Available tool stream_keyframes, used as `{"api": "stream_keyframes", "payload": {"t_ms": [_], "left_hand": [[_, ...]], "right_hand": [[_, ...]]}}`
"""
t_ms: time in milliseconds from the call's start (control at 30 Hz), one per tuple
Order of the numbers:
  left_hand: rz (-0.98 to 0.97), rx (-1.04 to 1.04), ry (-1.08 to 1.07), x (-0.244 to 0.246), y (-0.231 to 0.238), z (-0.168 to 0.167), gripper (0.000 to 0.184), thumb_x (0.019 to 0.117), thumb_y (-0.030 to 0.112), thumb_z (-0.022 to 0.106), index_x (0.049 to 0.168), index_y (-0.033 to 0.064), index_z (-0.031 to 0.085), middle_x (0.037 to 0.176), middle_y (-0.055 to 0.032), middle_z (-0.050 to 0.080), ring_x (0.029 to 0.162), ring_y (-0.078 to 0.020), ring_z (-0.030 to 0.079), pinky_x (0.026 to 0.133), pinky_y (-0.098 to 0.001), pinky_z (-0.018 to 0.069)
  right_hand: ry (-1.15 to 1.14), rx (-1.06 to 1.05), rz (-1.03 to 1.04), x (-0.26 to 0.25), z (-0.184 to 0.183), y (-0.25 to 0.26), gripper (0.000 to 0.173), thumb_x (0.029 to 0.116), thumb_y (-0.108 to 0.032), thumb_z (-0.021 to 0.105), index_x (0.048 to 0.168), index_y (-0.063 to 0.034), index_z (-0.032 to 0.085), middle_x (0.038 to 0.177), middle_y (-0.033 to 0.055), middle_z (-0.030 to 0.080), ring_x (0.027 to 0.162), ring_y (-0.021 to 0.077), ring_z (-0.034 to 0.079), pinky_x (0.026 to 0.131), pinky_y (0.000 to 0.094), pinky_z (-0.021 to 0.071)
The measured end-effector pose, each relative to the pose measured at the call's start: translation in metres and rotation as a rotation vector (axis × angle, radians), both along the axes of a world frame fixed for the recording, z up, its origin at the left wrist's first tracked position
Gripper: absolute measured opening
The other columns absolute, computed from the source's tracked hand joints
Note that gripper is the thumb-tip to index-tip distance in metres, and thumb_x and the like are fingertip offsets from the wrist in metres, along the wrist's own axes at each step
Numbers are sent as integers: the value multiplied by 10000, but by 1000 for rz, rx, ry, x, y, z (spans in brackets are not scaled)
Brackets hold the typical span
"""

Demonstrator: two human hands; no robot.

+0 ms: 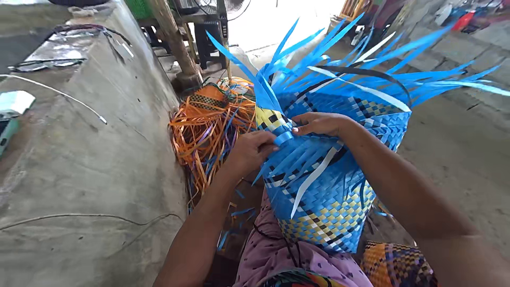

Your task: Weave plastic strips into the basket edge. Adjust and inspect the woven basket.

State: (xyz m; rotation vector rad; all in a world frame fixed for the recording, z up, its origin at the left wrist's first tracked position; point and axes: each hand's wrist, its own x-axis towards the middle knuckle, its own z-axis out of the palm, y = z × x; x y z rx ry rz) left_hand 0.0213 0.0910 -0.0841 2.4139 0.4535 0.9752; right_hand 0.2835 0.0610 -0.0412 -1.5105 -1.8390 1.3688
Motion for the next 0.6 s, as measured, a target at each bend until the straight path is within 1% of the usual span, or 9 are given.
{"api": "stream_keyframes", "payload": {"t_ms": [33, 100, 167, 233, 300, 367, 433, 500, 600], "left_hand": [[-12, 20, 3, 9, -1, 11, 42, 915, 68, 718, 915, 26, 721, 865, -58, 706, 738, -102, 660, 691, -272, 569], [-29, 56, 21, 21, -1, 27, 46, 917, 64, 718, 899, 21, 716, 851, -71, 696, 733, -128, 656, 684, -293, 563], [-51, 91, 33, 29, 2, 35, 56, 924, 69, 712, 904, 18, 724, 863, -84, 699, 765, -162, 670, 713, -335, 567], [-64, 140, 38, 33, 5, 39, 77, 934, 80, 706, 888, 18, 710, 853, -85, 682, 760, -175, 661, 702, -345, 562], [-70, 177, 37, 36, 6, 41, 84, 936, 82, 700, 880, 20, 705, 858, -87, 681, 762, -182, 662, 701, -351, 562], [-64, 207, 61, 37, 7, 41, 78, 936, 74, 695, 879, 22, 700, 853, -91, 672, 768, -197, 664, 703, -366, 565], [-54, 246, 133, 35, 7, 36, 63, 924, 69, 711, 892, 15, 713, 871, -109, 667, 796, -236, 673, 717, -405, 571], [-64, 276, 161, 33, 7, 28, 43, 899, 66, 735, 896, 23, 729, 915, -109, 654, 807, -228, 665, 712, -390, 575], [-70, 263, 156, 31, 4, 29, 69, 911, 93, 735, 929, 28, 748, 1003, -116, 660, 878, -211, 670, 764, -357, 582]], "right_hand": [[-31, 20, -2, -2, 1, 0, 251, 1046, -184, 549, 1213, -4, 604, 960, 72, 663, 837, 82, 636, 787, 289, 544], [-98, 54, 7, -9, 8, -2, 212, 1036, -103, 557, 1206, 15, 602, 1000, 89, 650, 883, 93, 612, 832, 296, 517], [-122, 58, 1, -16, 14, -3, 227, 1023, -39, 567, 1238, 20, 609, 1087, 107, 658, 968, 106, 612, 905, 304, 501], [-89, 65, -1, -16, 11, -2, 258, 1014, -29, 574, 1267, 8, 611, 1130, 90, 667, 1014, 81, 619, 944, 279, 501], [-75, 72, 0, -13, 6, 2, 242, 1018, -75, 590, 1249, -8, 621, 1112, 74, 662, 1004, 65, 612, 936, 268, 497], [-98, 76, 5, -10, 4, 4, 227, 1018, -94, 601, 1228, -11, 625, 1095, 80, 660, 987, 77, 611, 922, 282, 498], [-120, 97, 30, -6, 0, 6, 245, 1007, -82, 615, 1236, 5, 622, 1108, 112, 667, 1004, 117, 624, 931, 319, 507], [-130, 107, 57, -1, -4, 9, 238, 1016, -118, 611, 1224, -1, 619, 1072, 105, 665, 972, 115, 626, 904, 322, 509], [-110, 87, 55, 1, -6, 9, 240, 1016, -113, 603, 1233, -11, 619, 1055, 94, 669, 947, 102, 632, 882, 307, 518]]}}
